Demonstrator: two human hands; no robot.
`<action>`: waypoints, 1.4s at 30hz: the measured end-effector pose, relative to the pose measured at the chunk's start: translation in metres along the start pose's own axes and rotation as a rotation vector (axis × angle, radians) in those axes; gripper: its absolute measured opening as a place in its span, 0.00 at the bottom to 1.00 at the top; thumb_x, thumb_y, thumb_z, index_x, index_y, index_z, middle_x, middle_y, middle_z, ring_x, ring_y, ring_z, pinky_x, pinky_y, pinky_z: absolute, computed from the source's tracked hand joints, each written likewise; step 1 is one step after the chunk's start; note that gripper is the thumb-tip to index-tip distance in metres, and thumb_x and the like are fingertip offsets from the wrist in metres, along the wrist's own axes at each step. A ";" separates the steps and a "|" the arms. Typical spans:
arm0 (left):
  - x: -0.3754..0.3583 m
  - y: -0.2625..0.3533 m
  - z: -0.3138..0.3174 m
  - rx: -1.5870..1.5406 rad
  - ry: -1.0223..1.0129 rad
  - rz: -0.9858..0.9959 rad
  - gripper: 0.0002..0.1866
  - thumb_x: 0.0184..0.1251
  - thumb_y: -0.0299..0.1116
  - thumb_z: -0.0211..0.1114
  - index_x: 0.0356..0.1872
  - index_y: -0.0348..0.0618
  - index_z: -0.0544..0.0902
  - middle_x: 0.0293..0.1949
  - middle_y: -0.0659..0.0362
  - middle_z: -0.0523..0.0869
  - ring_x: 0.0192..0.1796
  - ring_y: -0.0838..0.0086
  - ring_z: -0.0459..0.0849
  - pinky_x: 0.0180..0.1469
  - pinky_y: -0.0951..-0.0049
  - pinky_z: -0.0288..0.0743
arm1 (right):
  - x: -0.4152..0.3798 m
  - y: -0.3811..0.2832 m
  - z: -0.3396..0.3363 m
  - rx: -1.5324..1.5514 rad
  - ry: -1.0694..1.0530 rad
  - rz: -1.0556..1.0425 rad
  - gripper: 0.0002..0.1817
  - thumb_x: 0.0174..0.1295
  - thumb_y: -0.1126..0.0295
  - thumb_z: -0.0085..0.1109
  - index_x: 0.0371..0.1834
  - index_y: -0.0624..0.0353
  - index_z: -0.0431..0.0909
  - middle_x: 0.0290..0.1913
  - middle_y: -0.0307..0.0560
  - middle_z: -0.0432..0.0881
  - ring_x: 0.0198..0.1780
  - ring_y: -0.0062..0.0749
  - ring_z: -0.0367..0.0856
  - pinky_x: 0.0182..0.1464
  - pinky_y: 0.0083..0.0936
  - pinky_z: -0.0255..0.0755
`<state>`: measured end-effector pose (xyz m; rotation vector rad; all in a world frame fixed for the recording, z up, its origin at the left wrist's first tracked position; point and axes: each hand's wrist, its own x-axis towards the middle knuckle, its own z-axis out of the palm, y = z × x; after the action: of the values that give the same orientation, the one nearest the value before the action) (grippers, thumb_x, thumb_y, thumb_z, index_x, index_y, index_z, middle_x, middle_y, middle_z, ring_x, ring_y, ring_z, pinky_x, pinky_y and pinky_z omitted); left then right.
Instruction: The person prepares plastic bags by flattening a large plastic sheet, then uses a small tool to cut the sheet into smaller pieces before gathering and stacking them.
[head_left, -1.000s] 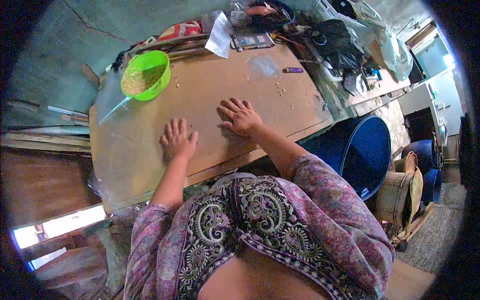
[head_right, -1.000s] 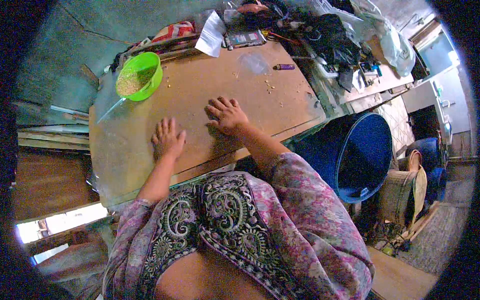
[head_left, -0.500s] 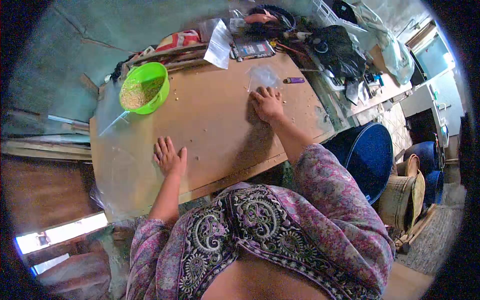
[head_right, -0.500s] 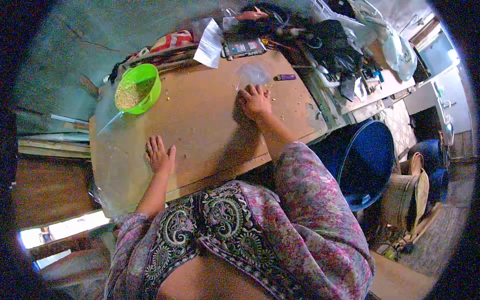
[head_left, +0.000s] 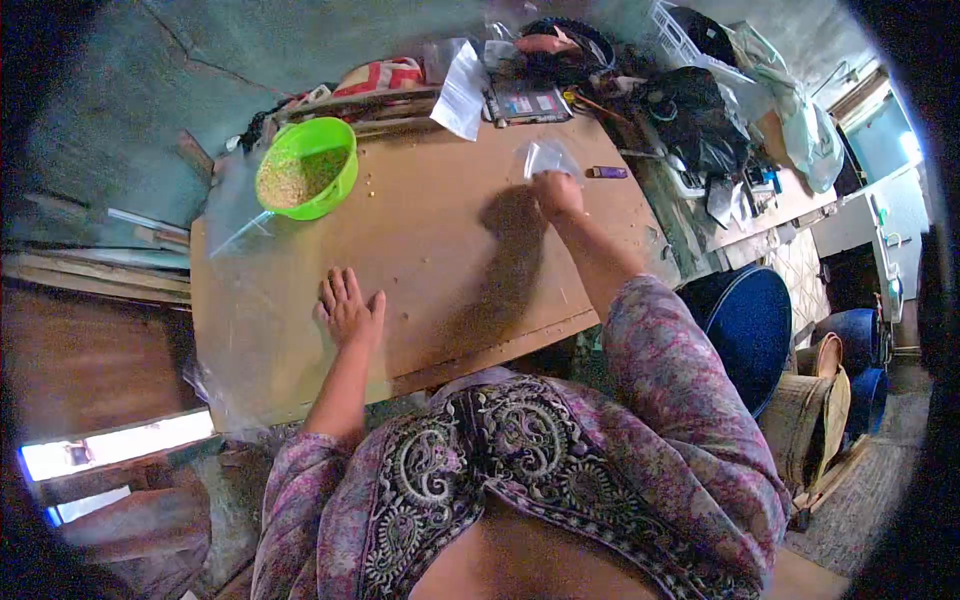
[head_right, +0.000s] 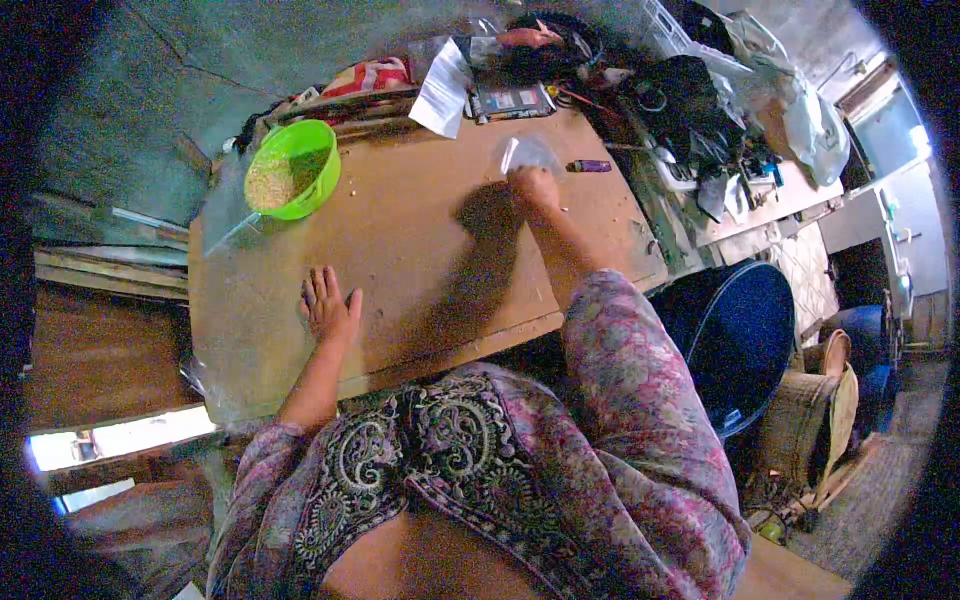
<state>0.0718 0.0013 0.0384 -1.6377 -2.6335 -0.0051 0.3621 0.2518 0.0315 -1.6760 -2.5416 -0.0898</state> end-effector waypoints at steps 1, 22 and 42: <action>0.000 0.000 0.000 0.006 0.012 0.008 0.37 0.54 0.55 0.48 0.62 0.45 0.53 0.64 0.54 0.49 0.66 0.60 0.46 0.62 0.54 0.40 | -0.003 -0.005 -0.021 0.279 0.029 0.175 0.11 0.51 0.72 0.44 0.34 0.60 0.76 0.38 0.51 0.78 0.34 0.38 0.77 0.37 0.32 0.71; 0.000 -0.004 0.010 -0.049 0.000 -0.030 0.33 0.56 0.53 0.47 0.62 0.50 0.54 0.64 0.55 0.49 0.66 0.60 0.44 0.62 0.51 0.38 | -0.037 -0.027 -0.011 0.061 -0.233 -0.003 0.23 0.55 0.53 0.45 0.56 0.34 0.62 0.63 0.43 0.51 0.63 0.45 0.50 0.58 0.48 0.54; 0.003 -0.008 0.014 -0.118 0.018 -0.061 0.34 0.55 0.51 0.49 0.61 0.46 0.55 0.65 0.54 0.47 0.66 0.59 0.45 0.62 0.49 0.37 | -0.007 -0.036 -0.048 1.705 0.148 0.325 0.07 0.54 0.74 0.51 0.36 0.57 0.74 0.30 0.49 0.77 0.31 0.36 0.78 0.32 0.29 0.72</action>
<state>0.0628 0.0011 0.0251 -1.5812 -2.7163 -0.1803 0.3341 0.2262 0.0783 -1.0524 -1.1537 1.3934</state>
